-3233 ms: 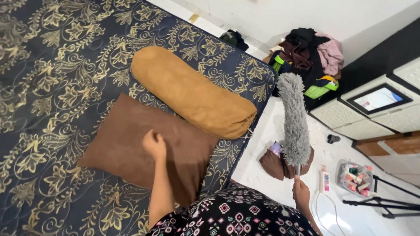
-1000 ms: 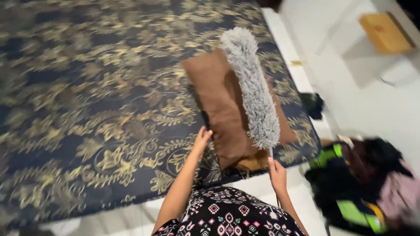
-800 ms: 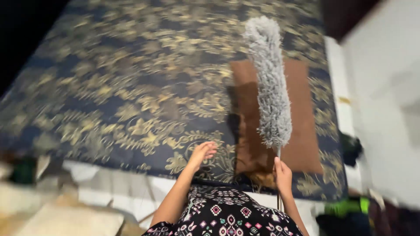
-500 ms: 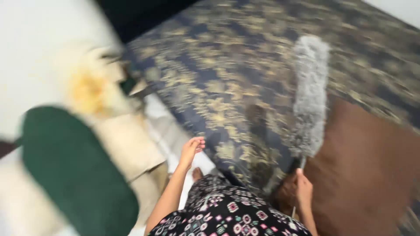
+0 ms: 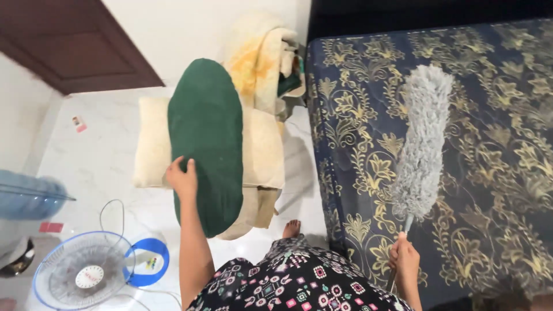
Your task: The person uses a long-handled duster to clean several pillows. They first dust a green cylindrical pillow on the bed, then move to a cream-colored square pillow on a nearby chair, dusting each item thoroughly.
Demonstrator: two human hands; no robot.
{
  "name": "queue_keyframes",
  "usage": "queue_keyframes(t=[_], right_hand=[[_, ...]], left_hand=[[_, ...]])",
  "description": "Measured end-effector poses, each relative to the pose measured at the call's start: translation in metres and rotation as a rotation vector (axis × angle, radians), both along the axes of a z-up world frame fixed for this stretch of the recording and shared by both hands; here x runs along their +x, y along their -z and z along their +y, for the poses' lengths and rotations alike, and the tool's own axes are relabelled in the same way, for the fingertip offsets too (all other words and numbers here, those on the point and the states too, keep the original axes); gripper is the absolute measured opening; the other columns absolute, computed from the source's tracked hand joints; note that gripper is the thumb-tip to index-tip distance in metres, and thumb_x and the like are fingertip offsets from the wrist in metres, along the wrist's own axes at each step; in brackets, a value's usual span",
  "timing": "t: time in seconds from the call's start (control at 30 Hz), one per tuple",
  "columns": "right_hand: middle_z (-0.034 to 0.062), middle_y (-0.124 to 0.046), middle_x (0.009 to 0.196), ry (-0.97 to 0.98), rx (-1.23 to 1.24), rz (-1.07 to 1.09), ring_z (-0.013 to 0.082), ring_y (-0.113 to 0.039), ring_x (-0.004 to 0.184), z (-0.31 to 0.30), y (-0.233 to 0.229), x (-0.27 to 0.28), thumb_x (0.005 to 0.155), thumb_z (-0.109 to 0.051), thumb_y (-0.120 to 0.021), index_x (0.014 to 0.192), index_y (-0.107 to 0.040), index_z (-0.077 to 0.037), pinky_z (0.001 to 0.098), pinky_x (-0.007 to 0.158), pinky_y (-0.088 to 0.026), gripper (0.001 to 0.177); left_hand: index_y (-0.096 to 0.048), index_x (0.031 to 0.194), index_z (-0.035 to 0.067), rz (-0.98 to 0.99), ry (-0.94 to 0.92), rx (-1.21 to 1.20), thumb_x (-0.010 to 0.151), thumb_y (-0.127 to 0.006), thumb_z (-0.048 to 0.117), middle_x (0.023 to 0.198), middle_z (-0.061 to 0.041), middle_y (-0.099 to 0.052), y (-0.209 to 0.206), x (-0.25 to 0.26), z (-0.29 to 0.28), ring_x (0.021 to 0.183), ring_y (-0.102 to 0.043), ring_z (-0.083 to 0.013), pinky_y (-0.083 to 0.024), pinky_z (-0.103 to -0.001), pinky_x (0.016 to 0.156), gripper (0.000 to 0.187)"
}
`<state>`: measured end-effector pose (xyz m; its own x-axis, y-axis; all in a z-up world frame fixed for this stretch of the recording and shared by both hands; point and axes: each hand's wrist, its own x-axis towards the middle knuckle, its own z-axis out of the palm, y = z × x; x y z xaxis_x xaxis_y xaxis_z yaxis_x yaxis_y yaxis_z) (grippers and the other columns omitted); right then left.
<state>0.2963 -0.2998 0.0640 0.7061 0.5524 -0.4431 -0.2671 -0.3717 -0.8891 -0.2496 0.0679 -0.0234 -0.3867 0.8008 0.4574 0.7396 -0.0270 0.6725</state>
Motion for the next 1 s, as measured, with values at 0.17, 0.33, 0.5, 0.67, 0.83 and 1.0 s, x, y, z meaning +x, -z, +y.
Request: queue_keyframes(t=[0.17, 0.33, 0.5, 0.67, 0.83, 1.0], right_hand=[[-0.0014, -0.029, 0.052, -0.092, 0.034, 0.0, 0.0094, -0.023, 0.041, 0.009, 0.022, 0.005, 0.108, -0.039, -0.05, 0.066, -0.038, -0.012, 0.0285, 0.038, -0.016, 0.051], [0.0001, -0.03, 0.048, -0.096, -0.012, -0.066, 0.0114, -0.026, 0.039, 0.01, 0.02, 0.006, 0.107, -0.041, -0.051, 0.06, -0.037, -0.012, 0.0292, 0.038, -0.019, 0.057], [-0.0006, -0.03, 0.048, -0.052, 0.04, -0.072, 0.0095, -0.024, 0.039, -0.007, 0.025, 0.012, 0.103, -0.04, -0.054, 0.058, -0.038, -0.012, 0.0268, 0.037, -0.018, 0.055], [0.0005, -0.029, 0.052, 0.048, 0.02, -0.025, 0.0114, -0.025, 0.042, -0.035, 0.033, 0.015, 0.106, -0.038, -0.052, 0.064, -0.039, -0.011, 0.0286, 0.04, -0.019, 0.051], [0.0029, -0.032, 0.051, 0.186, 0.022, -0.033, 0.0118, -0.027, 0.041, -0.062, 0.038, 0.024, 0.105, -0.038, -0.055, 0.063, -0.038, -0.01, 0.0284, 0.038, -0.02, 0.053], [-0.0001, -0.026, 0.049, 0.319, 0.087, -0.038, 0.0106, -0.023, 0.038, -0.089, 0.033, 0.02, 0.106, -0.037, -0.051, 0.066, -0.035, -0.013, 0.0284, 0.036, -0.017, 0.05]], left_hand=[[-0.052, 0.142, 0.007, -0.396, -0.076, -0.597, 0.076, -0.066, 0.071, 0.142, -0.021, -0.051, -0.049, -0.016, -0.018, 0.135, -0.045, -0.0363, -0.035, -0.046, 0.113, 0.093], [-0.067, 0.129, 0.003, -0.354, 0.012, -0.628, 0.078, -0.07, 0.069, 0.128, -0.019, -0.067, -0.027, -0.022, -0.009, 0.124, -0.06, -0.0364, -0.045, -0.043, 0.106, 0.084], [-0.06, 0.136, 0.0, -0.099, -0.048, -0.389, 0.089, -0.067, 0.067, 0.127, -0.029, -0.064, 0.038, -0.025, 0.016, 0.121, -0.057, -0.0483, -0.041, -0.054, 0.103, 0.082], [-0.069, 0.129, -0.003, 0.063, 0.051, 0.037, 0.109, -0.064, 0.037, 0.113, -0.025, -0.071, -0.024, 0.021, 0.016, 0.102, -0.065, -0.046, -0.049, -0.053, 0.087, 0.045], [-0.051, 0.087, 0.003, 0.262, 0.198, 0.327, 0.116, -0.069, 0.031, 0.082, -0.013, -0.053, -0.107, 0.084, 0.035, 0.077, -0.055, -0.0366, -0.042, -0.047, 0.072, 0.044], [-0.05, 0.087, 0.003, 0.125, 0.443, 0.388, 0.119, -0.063, 0.029, 0.08, -0.009, -0.048, -0.192, 0.16, 0.004, 0.082, -0.051, -0.0313, -0.039, -0.045, 0.085, 0.044]])
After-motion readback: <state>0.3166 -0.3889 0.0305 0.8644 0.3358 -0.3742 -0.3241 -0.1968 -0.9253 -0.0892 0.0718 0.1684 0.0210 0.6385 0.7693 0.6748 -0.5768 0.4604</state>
